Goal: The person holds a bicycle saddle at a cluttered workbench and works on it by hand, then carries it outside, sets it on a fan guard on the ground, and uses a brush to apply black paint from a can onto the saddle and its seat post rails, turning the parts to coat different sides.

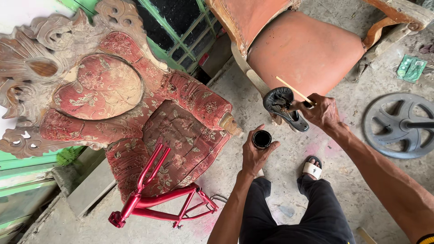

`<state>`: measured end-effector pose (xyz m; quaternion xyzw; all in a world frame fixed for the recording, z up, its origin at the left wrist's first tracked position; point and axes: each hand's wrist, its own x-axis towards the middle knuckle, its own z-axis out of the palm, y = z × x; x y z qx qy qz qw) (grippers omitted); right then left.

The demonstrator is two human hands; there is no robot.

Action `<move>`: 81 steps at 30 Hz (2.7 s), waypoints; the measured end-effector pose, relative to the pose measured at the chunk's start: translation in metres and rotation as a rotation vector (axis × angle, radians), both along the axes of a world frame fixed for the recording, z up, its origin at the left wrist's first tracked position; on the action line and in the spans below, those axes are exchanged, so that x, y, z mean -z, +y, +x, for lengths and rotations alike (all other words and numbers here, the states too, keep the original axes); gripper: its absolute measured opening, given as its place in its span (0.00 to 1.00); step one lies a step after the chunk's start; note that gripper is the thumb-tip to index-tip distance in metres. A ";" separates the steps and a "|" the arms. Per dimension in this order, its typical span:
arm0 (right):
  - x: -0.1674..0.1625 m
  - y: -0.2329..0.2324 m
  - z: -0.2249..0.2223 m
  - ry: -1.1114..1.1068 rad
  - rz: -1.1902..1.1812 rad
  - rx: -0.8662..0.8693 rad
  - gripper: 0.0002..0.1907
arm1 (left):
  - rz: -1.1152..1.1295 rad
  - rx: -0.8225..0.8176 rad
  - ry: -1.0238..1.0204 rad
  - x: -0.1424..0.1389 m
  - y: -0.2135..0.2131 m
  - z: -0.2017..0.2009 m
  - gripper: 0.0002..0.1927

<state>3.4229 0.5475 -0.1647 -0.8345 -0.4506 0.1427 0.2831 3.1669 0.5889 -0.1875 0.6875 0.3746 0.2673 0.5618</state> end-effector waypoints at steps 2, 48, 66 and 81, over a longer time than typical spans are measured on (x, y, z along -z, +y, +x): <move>-0.003 -0.001 0.001 0.052 -0.032 0.014 0.31 | -0.022 0.006 0.015 -0.001 0.002 0.002 0.36; 0.024 -0.081 0.040 0.687 0.580 0.420 0.27 | -0.084 0.080 -0.077 0.019 0.020 0.031 0.36; -0.013 -0.165 -0.023 0.641 0.784 0.263 0.22 | -0.054 0.121 -0.277 0.051 0.013 0.039 0.27; 0.130 -0.155 0.040 0.432 0.404 0.081 0.21 | 0.255 0.194 -0.371 0.134 0.008 0.049 0.26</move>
